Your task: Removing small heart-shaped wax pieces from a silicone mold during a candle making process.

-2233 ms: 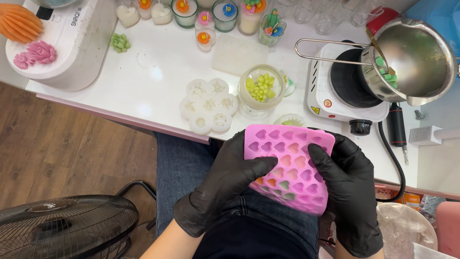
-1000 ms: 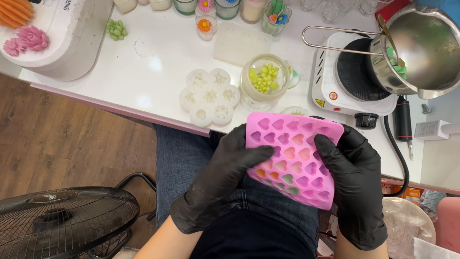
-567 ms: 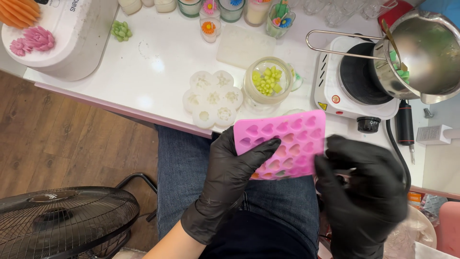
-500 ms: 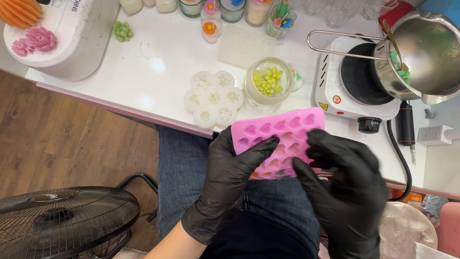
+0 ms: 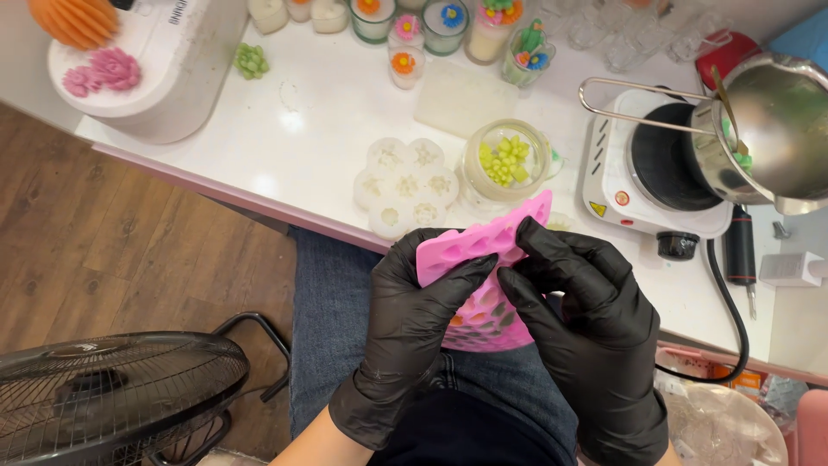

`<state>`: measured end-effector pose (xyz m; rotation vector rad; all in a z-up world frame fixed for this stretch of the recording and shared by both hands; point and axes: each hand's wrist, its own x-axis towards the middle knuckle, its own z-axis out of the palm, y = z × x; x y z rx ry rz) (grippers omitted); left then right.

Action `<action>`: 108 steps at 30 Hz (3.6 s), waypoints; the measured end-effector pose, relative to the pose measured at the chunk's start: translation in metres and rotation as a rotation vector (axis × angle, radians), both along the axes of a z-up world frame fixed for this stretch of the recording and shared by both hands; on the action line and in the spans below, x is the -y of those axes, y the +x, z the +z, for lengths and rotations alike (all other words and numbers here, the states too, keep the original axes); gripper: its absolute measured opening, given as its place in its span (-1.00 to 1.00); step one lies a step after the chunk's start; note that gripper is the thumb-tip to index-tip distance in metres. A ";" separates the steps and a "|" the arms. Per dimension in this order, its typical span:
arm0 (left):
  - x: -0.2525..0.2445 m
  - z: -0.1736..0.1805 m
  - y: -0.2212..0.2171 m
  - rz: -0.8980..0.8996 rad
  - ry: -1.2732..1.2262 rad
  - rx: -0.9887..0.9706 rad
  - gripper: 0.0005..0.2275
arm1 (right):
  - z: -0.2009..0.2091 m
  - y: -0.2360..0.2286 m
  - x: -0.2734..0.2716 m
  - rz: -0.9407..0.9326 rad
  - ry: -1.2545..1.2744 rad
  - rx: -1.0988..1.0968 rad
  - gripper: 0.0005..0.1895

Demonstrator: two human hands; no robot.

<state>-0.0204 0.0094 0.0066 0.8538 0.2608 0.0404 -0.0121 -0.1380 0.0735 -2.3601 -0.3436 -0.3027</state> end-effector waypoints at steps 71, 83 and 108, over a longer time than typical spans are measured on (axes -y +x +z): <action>-0.232 -0.016 -0.013 0.481 -0.240 0.027 -0.65 | 0.003 0.057 -0.261 0.588 0.073 -0.078 -0.50; -0.221 0.009 -0.015 0.380 -0.231 0.111 -0.60 | 0.005 0.058 -0.250 0.522 0.102 -0.159 -0.51; -0.243 -0.011 0.006 0.517 -0.278 0.011 -0.49 | -0.033 0.152 -0.311 0.407 0.408 -0.640 -0.74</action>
